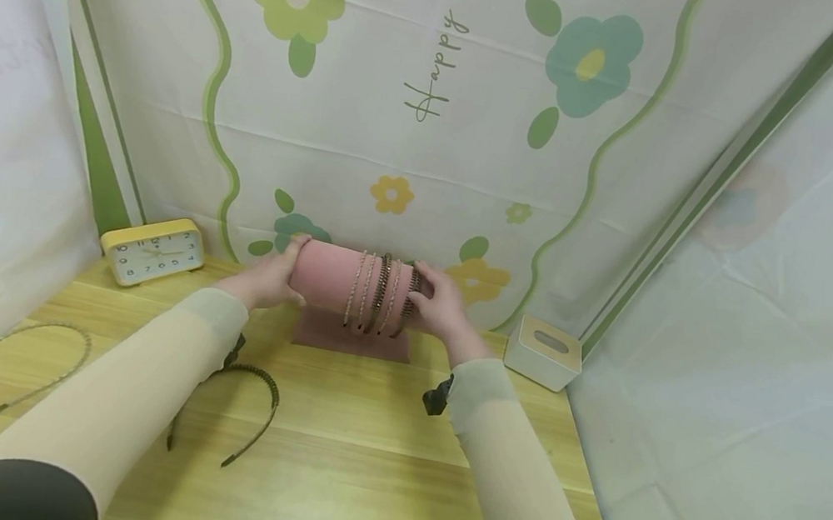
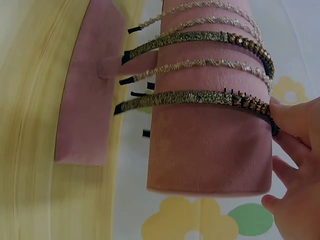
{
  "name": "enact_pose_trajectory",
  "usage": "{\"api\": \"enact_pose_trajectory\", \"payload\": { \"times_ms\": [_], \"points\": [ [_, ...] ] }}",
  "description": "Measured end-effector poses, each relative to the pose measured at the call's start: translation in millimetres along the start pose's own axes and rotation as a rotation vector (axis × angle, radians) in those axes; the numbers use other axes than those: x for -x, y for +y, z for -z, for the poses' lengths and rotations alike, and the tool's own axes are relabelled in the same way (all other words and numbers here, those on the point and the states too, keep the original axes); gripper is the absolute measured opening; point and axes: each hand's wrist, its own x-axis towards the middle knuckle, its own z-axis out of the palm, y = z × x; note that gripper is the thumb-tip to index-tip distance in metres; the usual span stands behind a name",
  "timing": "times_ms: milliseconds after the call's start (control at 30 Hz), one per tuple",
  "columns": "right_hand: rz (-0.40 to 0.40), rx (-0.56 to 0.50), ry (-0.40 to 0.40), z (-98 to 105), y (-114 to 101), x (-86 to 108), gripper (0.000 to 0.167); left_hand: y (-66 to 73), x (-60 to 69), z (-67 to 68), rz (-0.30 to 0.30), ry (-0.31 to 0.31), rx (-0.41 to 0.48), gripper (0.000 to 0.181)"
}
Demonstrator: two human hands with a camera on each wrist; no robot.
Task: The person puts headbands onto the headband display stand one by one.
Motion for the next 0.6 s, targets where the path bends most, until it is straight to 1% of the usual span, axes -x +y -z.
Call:
{"api": "enact_pose_trajectory", "payload": {
  "times_ms": [200,433,533,600],
  "points": [
    [-0.019,0.022,-0.006,-2.6,-6.7,-1.6,0.057,0.6,-0.5,0.0,0.0,-0.004,0.002,0.12],
    [-0.02,0.003,-0.027,-4.0,-7.0,-3.1,0.058,4.0,4.6,2.9,-0.004,-0.003,0.018,0.118],
    [-0.019,-0.018,-0.033,-4.4,-6.0,-2.7,0.058,4.3,5.1,2.8,-0.009,0.001,0.014,0.117],
    [-0.026,-0.071,-0.031,-4.4,-4.4,-1.8,0.06,3.6,4.5,1.9,-0.007,-0.002,0.009,0.116]
  ]
}}
